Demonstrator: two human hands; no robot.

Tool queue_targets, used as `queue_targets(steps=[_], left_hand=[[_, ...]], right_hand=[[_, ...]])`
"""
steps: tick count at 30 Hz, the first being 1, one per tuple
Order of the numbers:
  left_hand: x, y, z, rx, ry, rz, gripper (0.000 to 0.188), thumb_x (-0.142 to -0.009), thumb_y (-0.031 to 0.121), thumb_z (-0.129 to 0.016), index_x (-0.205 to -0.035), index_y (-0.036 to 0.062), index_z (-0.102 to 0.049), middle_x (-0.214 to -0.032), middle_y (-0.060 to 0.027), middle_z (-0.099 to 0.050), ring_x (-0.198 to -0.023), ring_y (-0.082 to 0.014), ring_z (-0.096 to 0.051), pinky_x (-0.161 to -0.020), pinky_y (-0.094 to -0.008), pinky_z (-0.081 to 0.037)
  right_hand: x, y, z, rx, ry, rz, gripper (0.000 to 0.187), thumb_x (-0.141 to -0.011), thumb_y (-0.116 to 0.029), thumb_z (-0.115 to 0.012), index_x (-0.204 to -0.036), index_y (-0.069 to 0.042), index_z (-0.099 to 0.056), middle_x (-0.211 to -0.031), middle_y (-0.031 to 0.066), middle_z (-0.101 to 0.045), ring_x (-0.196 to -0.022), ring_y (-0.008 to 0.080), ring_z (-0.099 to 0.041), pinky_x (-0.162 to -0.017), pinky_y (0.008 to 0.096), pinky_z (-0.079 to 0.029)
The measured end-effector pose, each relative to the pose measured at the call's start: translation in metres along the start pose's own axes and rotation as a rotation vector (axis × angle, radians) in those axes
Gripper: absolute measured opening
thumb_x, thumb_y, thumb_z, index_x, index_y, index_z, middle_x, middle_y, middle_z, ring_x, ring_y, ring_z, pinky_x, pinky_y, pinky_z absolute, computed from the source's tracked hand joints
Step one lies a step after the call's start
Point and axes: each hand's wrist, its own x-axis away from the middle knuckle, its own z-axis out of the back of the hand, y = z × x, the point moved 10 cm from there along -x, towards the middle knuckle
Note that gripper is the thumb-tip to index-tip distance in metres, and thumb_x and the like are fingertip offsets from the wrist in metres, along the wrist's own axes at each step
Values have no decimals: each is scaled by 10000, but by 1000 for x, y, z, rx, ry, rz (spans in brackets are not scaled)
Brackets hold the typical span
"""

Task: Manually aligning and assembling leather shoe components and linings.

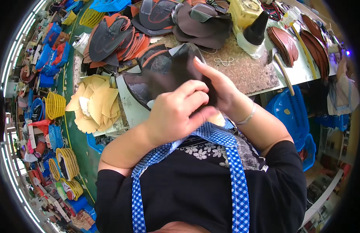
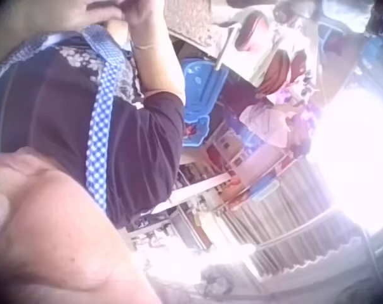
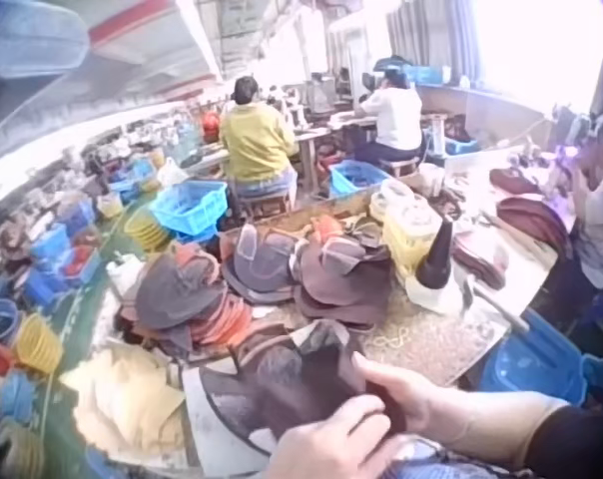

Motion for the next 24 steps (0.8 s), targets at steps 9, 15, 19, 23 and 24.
queue_targets(steps=[9,15,19,23,24], left_hand=[[83,-53,63,197,476,329,676,-750,601,-673,-1049,0,-589,-1013,-134,-632,-850,-205,-627,-748,-332,-508],[86,-102,-9,1961,284,726,760,-881,628,-471,-1279,-18,-484,-1232,-178,-581,-1111,-297,-590,-944,-426,-473],[86,-121,2,1704,478,794,460,-901,371,-603,-1177,6,-556,-1120,-121,-630,-1009,-234,-623,-883,-375,-495],[111,-141,50,1173,892,714,162,-884,66,-642,-1035,26,-601,-992,-57,-644,-875,-146,-626,-793,-298,-511],[117,-143,57,1107,916,705,134,-884,51,-639,-1006,17,-597,-965,-64,-643,-847,-137,-624,-773,-277,-512]], right_hand=[[-17,-28,-24,175,-34,160,285,-948,-238,-552,-1086,7,-601,-1036,112,-665,-939,182,-651,-831,306,-523],[-13,-3,-57,351,-157,-11,347,-976,-274,-503,-1157,14,-567,-1053,97,-654,-950,172,-642,-827,299,-517],[-20,-2,-30,451,-66,-71,417,-990,-333,-465,-1168,29,-569,-1106,107,-635,-1004,174,-618,-872,310,-493],[-18,-33,-24,574,-7,256,507,-1007,-393,-389,-1203,44,-558,-1159,130,-614,-1040,189,-601,-915,324,-468],[-14,-40,-20,615,15,332,531,-1017,-399,-347,-1225,46,-545,-1180,139,-604,-1055,186,-589,-939,325,-455]])
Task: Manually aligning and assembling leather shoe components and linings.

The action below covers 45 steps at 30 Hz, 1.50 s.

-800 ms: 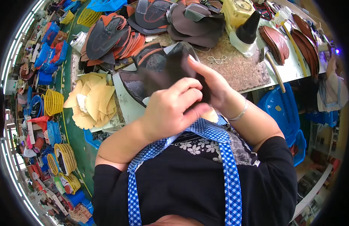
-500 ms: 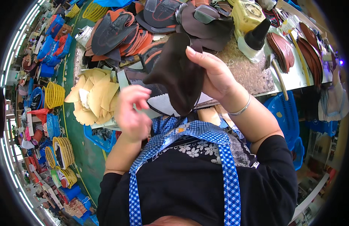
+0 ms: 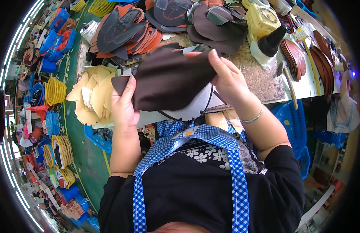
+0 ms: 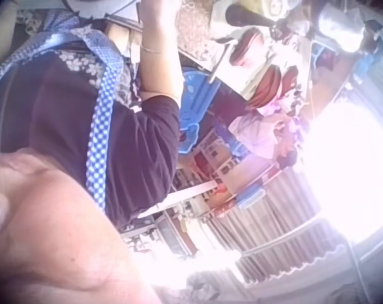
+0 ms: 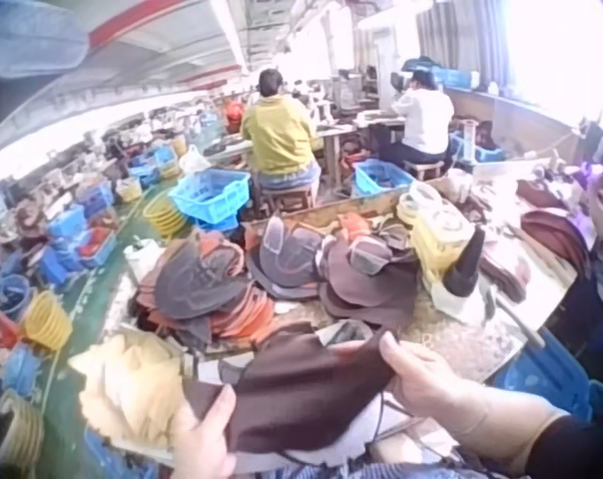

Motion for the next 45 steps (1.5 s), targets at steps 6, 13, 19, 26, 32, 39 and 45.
queue_targets(steps=[6,13,19,26,32,39,45], left_hand=[[25,13,-12,-85,-117,-19,151,-857,32,-670,-989,9,-601,-918,-53,-640,-822,-120,-612,-755,-257,-495],[51,-35,9,-300,-163,171,176,-842,58,-702,-988,-17,-638,-880,-32,-656,-773,-73,-584,-723,-219,-470],[45,6,-5,-675,-113,-345,220,-816,38,-722,-1003,-9,-616,-828,-41,-662,-684,-56,-582,-610,-204,-468],[3,-7,7,-918,-47,-332,354,-772,130,-771,-1040,30,-563,-754,-93,-647,-636,-133,-623,-588,-253,-490],[-9,-19,16,-1018,-45,-282,364,-766,136,-768,-1036,32,-548,-637,-57,-581,-510,-155,-545,-500,-301,-442],[35,15,-53,-1436,-159,-963,466,-791,132,-680,-1204,16,-500,-1192,-159,-526,-1090,-321,-527,-894,-427,-431],[50,-52,-77,-1592,-695,-631,720,-789,342,-679,-1369,22,-398,-1452,-136,-358,-1364,-332,-302,-1092,-512,-232]], right_hand=[[28,-36,-16,349,-90,254,694,-816,-28,-705,-1402,7,-336,-1042,46,-597,-945,85,-560,-875,248,-444],[46,-9,-16,1017,-337,185,536,-656,-25,-777,-1168,-25,-617,-1211,161,-590,-1137,289,-567,-965,361,-431],[31,-23,-21,1099,-297,340,568,-658,-60,-768,-1202,-39,-608,-1270,171,-559,-1173,321,-542,-980,390,-419],[-4,-7,-12,1191,-298,373,572,-681,-49,-741,-1231,-54,-585,-1296,153,-546,-1152,316,-553,-962,383,-440],[-15,7,-8,1224,-307,314,559,-696,-63,-735,-1234,-58,-581,-1309,147,-536,-1159,315,-546,-968,375,-439],[-24,15,-8,1261,-348,289,584,-685,-76,-745,-1239,-52,-563,-1277,145,-540,-1135,315,-553,-974,373,-437],[-40,-23,36,1451,67,300,701,-611,-225,-826,-1222,-51,-529,-1055,139,-573,-934,305,-598,-797,373,-502]])
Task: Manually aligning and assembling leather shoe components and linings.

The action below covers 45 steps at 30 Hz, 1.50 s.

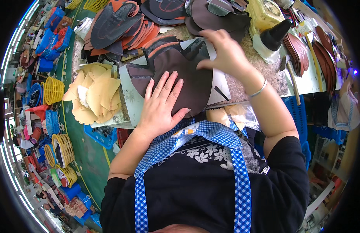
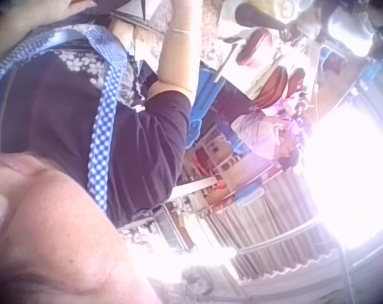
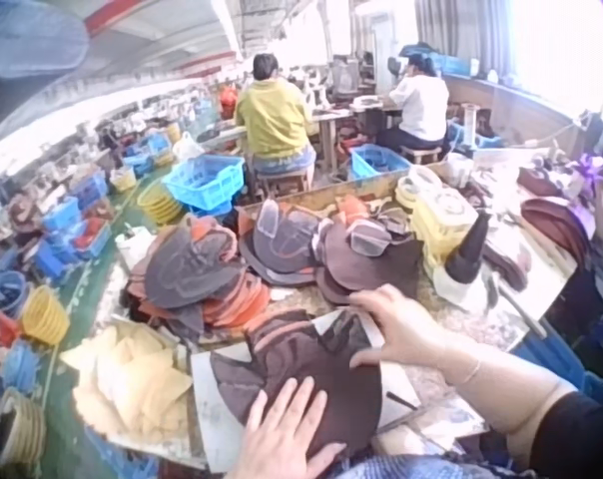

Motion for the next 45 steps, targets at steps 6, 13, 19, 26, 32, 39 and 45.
queue_targets(steps=[6,13,19,26,32,39,45], left_hand=[[7,-1,18,151,155,-20,684,-748,322,-730,-1288,-4,-467,-1356,-176,-442,-1253,-349,-436,-1030,-492,-340],[9,6,34,130,318,-136,468,-765,167,-699,-1174,-14,-558,-1200,-155,-554,-1133,-332,-538,-923,-430,-439],[0,0,8,106,57,-9,495,-789,260,-674,-1231,72,-554,-1366,-99,-473,-1296,-269,-409,-1066,-522,-255],[1,-4,7,101,66,1,500,-792,306,-668,-1230,89,-563,-1369,-84,-473,-1298,-258,-408,-1055,-561,-238],[4,-7,13,200,138,-51,564,-785,334,-688,-1236,34,-529,-1333,-144,-482,-1267,-308,-434,-1051,-538,-269],[25,-36,21,11,251,188,701,-831,385,-640,-1319,-55,-396,-1390,-212,-387,-1312,-385,-351,-1066,-557,-224],[11,-60,41,113,24,140,665,-720,415,-753,-1234,43,-553,-1308,-151,-525,-1240,-280,-488,-1088,-540,-218]], right_hand=[[7,-60,25,-50,334,376,309,-722,-45,-718,-1015,-32,-620,-925,126,-611,-808,294,-608,-710,357,-514],[-61,-54,-23,-94,-95,325,156,-735,-136,-727,-818,-27,-651,-795,93,-582,-690,222,-597,-620,319,-483],[-81,-48,-76,72,-634,70,187,-689,-153,-755,-751,-28,-630,-726,92,-596,-715,213,-599,-627,317,-471],[-56,-81,-52,-241,-697,439,198,-697,-168,-754,-755,-30,-624,-720,57,-624,-666,160,-579,-613,316,-461],[-65,-65,-59,-41,-344,368,225,-698,-82,-718,-773,-7,-520,-775,121,-514,-730,304,-528,-676,376,-447],[-10,-113,-45,74,67,683,385,-764,-201,-685,-1056,7,-544,-1087,168,-533,-1017,345,-513,-881,415,-434],[13,-107,-89,190,-341,667,957,-793,-687,-494,-1390,44,-341,-1457,268,-291,-1394,367,-229,-1134,452,-188]])
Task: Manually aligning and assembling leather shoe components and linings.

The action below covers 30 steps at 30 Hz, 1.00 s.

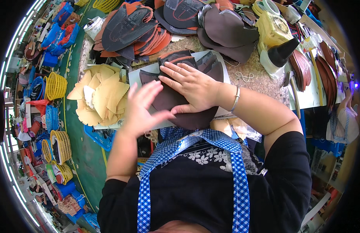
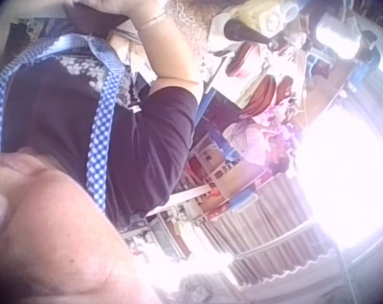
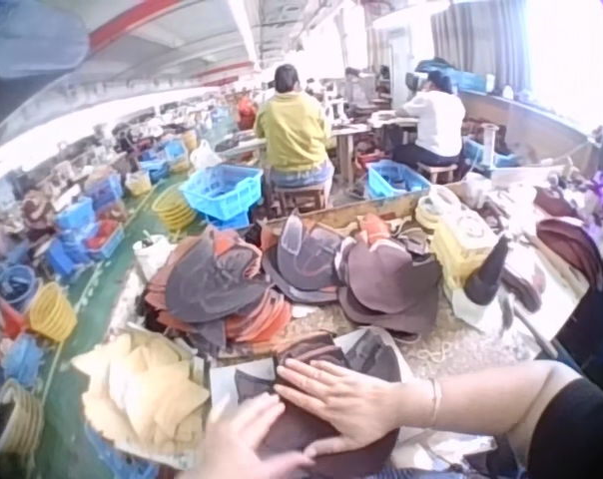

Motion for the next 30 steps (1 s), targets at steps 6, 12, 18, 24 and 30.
queue_targets(steps=[6,12,18,24,30], left_hand=[[-60,-117,92,-326,596,37,416,-781,197,-704,-1144,32,-587,-1205,-161,-574,-1096,-355,-551,-917,-405,-451],[-23,-25,128,-362,1120,-263,140,-784,18,-654,-923,16,-662,-876,-111,-642,-778,-287,-620,-664,-379,-497],[2,123,7,-16,226,-551,252,-723,163,-646,-944,42,-654,-853,-77,-620,-762,-230,-607,-693,-340,-488],[34,-59,64,-165,568,271,234,-795,129,-671,-999,27,-617,-955,-114,-648,-917,-316,-604,-845,-414,-480],[89,-194,49,-574,388,493,263,-830,173,-628,-1030,5,-607,-1077,-204,-615,-1010,-374,-579,-866,-439,-464]], right_hand=[[-3,-4,36,-24,184,8,995,-715,-689,-608,-1368,23,-370,-1444,255,-313,-1381,369,-255,-1106,497,-213],[62,52,85,-814,785,-320,594,-877,-382,-587,-1283,33,-460,-1249,183,-545,-1147,276,-531,-980,381,-392],[65,37,29,-1541,739,-587,362,-954,-201,-490,-1248,10,-480,-1144,105,-589,-1074,170,-554,-926,315,-434],[99,38,57,-392,792,-616,466,-733,6,-691,-1175,-4,-544,-1150,176,-582,-1053,275,-593,-889,347,-463],[38,-57,35,-119,233,-68,605,-680,-209,-747,-1215,-21,-538,-1298,151,-509,-1211,301,-481,-1001,451,-363]])
